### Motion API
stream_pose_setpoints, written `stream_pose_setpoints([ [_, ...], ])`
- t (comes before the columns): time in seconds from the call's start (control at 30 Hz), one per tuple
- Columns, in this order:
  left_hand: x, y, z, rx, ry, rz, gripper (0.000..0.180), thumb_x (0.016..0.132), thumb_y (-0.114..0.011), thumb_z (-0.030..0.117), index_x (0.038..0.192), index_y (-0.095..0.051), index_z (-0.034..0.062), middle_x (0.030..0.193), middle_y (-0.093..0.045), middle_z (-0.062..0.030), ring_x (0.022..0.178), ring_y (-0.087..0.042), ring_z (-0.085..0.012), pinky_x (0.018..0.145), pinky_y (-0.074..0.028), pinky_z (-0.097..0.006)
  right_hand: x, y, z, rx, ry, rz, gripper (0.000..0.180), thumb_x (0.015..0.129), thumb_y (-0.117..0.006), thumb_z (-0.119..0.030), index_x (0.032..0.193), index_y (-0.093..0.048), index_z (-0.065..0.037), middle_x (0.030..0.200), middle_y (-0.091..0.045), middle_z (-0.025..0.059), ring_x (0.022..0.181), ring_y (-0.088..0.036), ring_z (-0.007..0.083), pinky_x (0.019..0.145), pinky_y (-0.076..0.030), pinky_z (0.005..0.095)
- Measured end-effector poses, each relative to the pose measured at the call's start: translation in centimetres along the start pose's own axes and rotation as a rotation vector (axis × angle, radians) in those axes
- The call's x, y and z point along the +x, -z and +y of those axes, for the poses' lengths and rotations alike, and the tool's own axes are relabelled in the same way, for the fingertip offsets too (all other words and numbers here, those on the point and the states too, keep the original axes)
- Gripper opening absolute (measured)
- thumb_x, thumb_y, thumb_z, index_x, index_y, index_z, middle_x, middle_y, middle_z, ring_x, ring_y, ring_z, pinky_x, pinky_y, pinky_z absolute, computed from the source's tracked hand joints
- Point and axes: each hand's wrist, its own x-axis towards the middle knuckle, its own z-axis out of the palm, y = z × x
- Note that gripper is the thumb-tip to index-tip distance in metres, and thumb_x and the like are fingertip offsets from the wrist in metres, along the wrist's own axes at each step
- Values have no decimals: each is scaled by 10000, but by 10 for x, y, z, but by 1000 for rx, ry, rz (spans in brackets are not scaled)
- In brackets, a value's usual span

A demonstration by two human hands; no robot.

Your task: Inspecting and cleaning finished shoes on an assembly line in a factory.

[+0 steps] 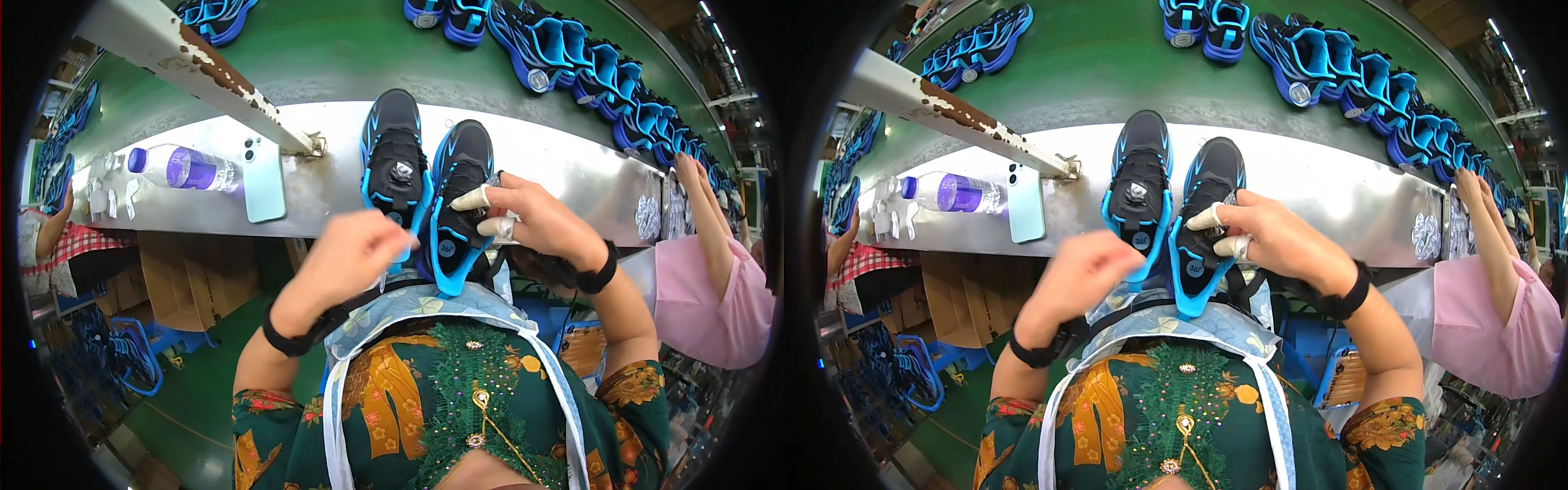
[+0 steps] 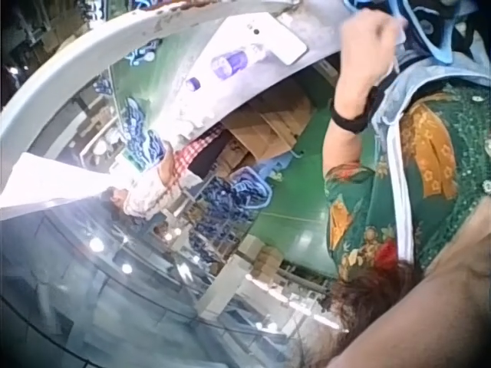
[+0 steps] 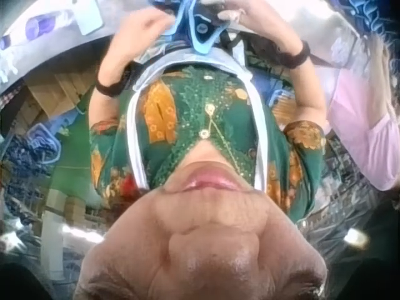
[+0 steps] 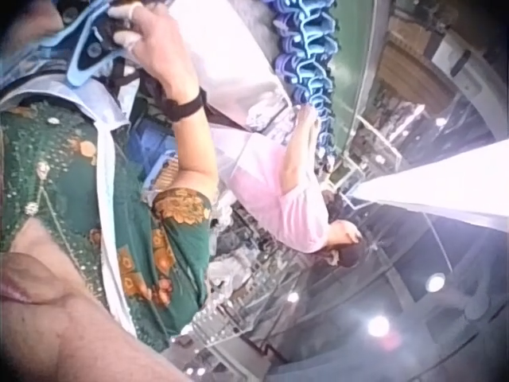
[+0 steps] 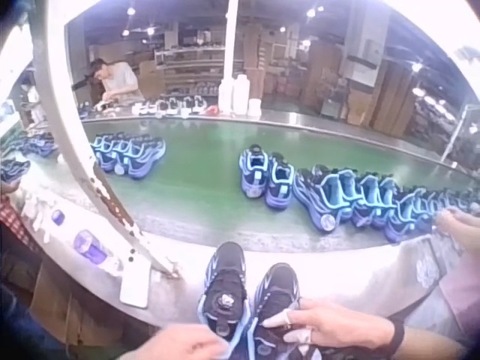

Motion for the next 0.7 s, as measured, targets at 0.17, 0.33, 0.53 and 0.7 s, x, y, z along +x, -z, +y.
stream_pose_setpoints([
  [0.17, 59, 8, -5, 51, -285, 338, 222, 809, -709, 99, 1020, -672, 40, 905, -566, -46, 808, -538, -163, 741, -434, -279, -10, -56, 5, -426, 15, 532, 289, 799, -759, -242, 1008, -659, -69, 741, -549, 105, 690, -586, 302, 614, -486, 384],
  [0.33, 65, -6, -22, 64, -233, 180, 247, 799, -711, 83, 1040, -674, 49, 972, -592, -19, 869, -532, -129, 740, -422, -254, -18, -45, -2, -246, -82, 398, 340, 794, -760, -247, 1087, -669, -101, 741, -563, 114, 658, -590, 303, 588, -476, 393],
  [0.53, 67, 2, -10, 55, -316, 186, 305, 796, -697, 85, 1099, -683, 53, 1003, -591, -10, 879, -505, -127, 784, -399, -250, -18, -45, 1, -236, -58, 474, 296, 790, -759, -214, 1051, -667, -108, 751, -561, 110, 659, -591, 303, 582, -469, 400],
  [0.7, 70, 8, -27, -88, -273, -12, 326, 818, -669, 65, 1143, -690, 60, 946, -561, -11, 885, -513, -137, 788, -393, -252, -14, -50, 4, -270, -8, 466, 287, 796, -751, -224, 1037, -655, -100, 766, -556, 116, 709, -586, 309, 619, -468, 416],
])
